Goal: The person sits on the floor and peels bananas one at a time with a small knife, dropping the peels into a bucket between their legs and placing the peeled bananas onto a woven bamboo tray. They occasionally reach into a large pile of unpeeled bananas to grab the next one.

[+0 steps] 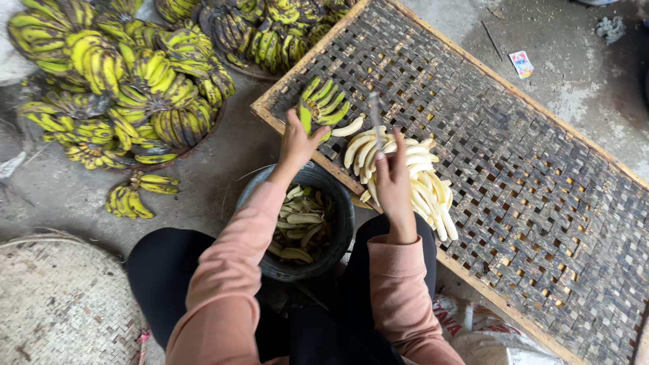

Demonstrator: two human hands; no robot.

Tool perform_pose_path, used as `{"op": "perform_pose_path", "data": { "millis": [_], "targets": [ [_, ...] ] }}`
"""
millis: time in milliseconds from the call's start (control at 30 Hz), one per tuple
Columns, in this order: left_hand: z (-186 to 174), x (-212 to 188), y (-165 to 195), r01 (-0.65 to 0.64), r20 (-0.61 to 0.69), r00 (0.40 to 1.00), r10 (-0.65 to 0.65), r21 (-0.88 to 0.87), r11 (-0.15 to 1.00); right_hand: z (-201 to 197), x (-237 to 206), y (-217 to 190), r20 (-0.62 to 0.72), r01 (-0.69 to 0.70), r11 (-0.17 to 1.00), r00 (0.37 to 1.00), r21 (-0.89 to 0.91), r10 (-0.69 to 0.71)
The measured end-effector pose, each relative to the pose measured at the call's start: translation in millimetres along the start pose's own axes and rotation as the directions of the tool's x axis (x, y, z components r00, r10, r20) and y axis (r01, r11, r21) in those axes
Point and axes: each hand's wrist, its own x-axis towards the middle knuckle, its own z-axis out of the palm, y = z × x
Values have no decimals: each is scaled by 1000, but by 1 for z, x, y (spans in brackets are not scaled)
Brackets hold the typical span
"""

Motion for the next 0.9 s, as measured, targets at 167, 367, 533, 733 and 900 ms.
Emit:
{"op": "perform_pose_path", "data": {
  "millis": [167, 367, 533, 733, 900],
  "targets": [
    [-72, -41, 57, -314, 159, 949, 271, 450, 836, 20, -15, -30, 309, 100, 959, 933, 264, -183],
    [-125, -96, 96, -509, 124, 832, 541, 559, 655, 28, -39, -54, 447, 75, 959, 873, 271, -195],
    [-130, -123, 94, -447, 54, 859, 510, 565, 694, 38, -54, -63, 403, 329, 912, 821, 243, -404],
    [-123, -136, 87, -423, -21, 868, 495, 490, 762, 49, -66, -59, 375, 329, 926, 848, 185, -376],
    [-118, -136, 84, -468, -28, 847, 530, 434, 770, 64, -65, -46, 383, 1, 960, 917, 280, -113]
  ]
}}
